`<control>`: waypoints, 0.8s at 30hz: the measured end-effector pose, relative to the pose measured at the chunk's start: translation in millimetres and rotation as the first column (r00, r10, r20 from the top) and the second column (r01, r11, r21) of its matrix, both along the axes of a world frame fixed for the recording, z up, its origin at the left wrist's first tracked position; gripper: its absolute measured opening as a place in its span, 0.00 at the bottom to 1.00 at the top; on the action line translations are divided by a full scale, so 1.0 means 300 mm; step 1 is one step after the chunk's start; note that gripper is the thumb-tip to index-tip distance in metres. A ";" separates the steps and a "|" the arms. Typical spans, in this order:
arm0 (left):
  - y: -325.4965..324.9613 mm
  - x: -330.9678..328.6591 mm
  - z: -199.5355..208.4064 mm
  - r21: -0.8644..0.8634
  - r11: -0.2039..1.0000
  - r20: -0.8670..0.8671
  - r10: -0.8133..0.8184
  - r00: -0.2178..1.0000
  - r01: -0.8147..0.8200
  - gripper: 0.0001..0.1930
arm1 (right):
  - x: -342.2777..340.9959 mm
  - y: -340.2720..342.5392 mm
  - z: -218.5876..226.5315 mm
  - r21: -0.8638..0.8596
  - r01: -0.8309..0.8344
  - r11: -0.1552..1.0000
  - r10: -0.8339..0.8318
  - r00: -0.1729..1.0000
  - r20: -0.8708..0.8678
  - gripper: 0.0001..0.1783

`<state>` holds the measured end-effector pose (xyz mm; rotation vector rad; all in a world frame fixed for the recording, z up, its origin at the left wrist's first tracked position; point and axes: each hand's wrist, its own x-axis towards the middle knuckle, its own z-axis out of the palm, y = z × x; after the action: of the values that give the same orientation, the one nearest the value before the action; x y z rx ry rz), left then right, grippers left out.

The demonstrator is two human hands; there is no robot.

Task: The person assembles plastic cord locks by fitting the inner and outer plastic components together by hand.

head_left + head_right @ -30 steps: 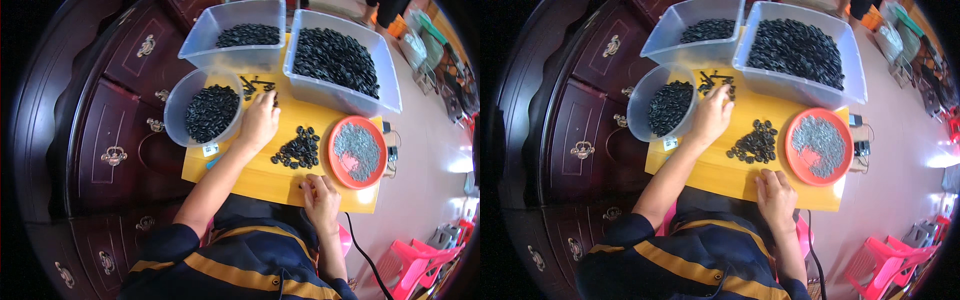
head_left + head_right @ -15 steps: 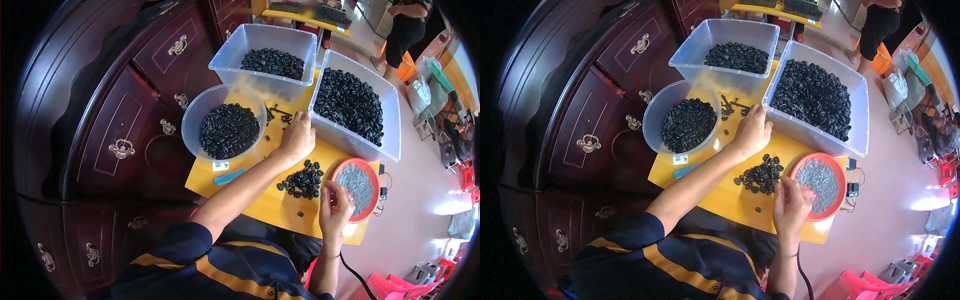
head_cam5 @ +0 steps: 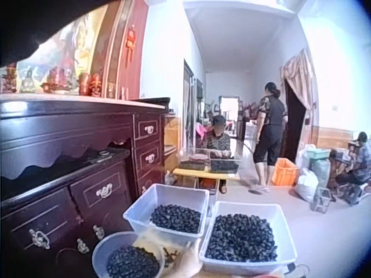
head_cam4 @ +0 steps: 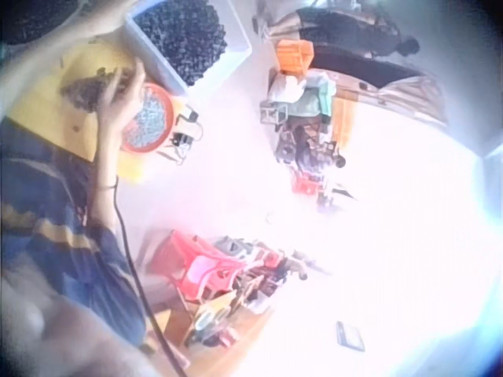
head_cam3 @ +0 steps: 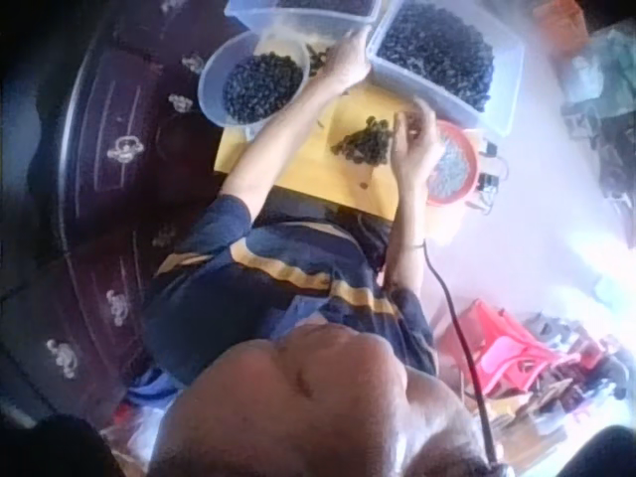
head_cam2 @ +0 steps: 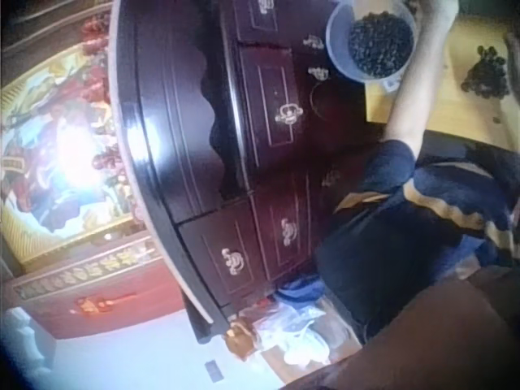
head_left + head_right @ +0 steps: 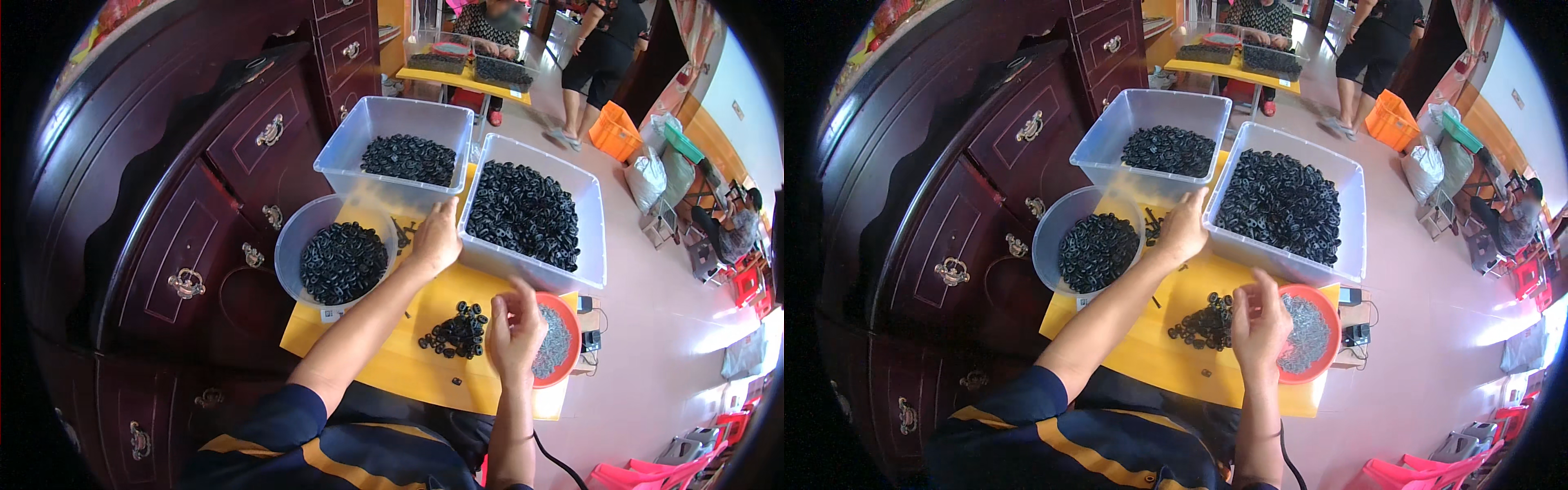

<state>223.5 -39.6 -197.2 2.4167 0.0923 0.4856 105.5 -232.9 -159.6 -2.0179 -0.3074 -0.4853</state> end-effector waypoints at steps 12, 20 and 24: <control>0.050 0.125 -0.047 0.052 0.990 -0.097 0.137 0.986 -0.133 0.15 | 0.211 -0.056 -0.017 -0.038 0.119 0.992 -0.119 0.993 0.016 0.18; 0.011 0.249 -0.166 0.010 0.977 -0.181 0.213 0.960 -0.214 0.15 | 0.244 -0.061 -0.050 -0.023 0.172 0.985 -0.172 0.985 0.008 0.10; 0.001 0.271 -0.191 -0.001 0.976 -0.189 0.216 0.958 -0.220 0.16 | 0.246 -0.086 -0.047 0.002 0.142 0.990 -0.142 0.990 -0.006 0.10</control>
<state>304.9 -39.2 -254.4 2.4376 0.4481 0.3491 179.2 -258.6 -173.7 -2.0472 -0.1596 -0.5677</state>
